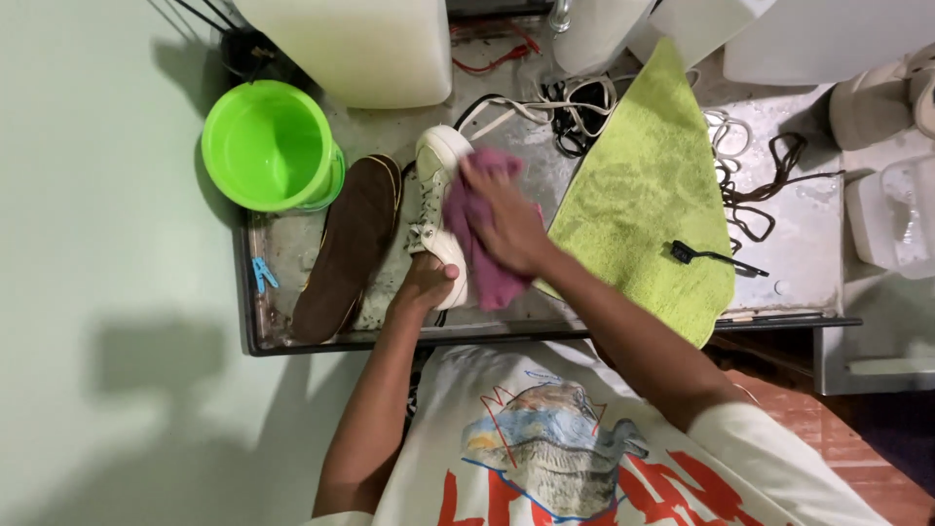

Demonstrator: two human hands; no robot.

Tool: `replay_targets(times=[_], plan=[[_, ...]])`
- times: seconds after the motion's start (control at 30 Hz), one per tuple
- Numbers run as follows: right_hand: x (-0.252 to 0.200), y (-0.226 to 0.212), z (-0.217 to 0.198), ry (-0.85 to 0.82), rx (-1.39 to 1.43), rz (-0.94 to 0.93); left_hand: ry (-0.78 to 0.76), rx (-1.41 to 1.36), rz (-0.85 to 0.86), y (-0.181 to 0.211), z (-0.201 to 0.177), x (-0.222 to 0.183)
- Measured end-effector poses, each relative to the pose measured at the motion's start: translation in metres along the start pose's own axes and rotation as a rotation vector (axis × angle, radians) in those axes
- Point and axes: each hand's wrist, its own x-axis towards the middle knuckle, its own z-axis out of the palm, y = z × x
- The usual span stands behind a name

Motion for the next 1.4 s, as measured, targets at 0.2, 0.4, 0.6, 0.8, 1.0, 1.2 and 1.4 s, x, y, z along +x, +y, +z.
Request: replay_targets(times=[0.2, 0.4, 0.6, 0.8, 1.0, 1.2, 1.4], plan=[[0.065, -0.003, -0.021, 0.063, 0.178, -0.018, 0.029, 0.124, -0.077, 0.03, -0.01, -0.007], [-0.068, -0.013, 0.01, -0.03, 0.095, 0.032, 0.063, -0.022, -0.015, 0.062, -0.016, -0.007], [-0.158, -0.032, -0.032, -0.049, 0.098, 0.017, 0.067, -0.13, 0.05, 0.146, -0.049, -0.024], [-0.144, -0.071, -0.077, 0.43, 0.533, 0.623, 0.154, -0.598, 0.192, 0.175, -0.046, -0.034], [-0.171, -0.027, -0.077, 0.668, 0.644, 0.504, 0.179, -2.024, 0.273, 0.271, -0.064, -0.08], [-0.124, -0.033, -0.09, 0.677, 0.384, 0.398, 0.182, -2.279, 0.264, 0.257, -0.062, -0.087], [-0.117, -0.011, -0.024, 0.469, 0.272, 0.388, 0.311, -2.296, 0.139, 0.254, -0.038, -0.082]])
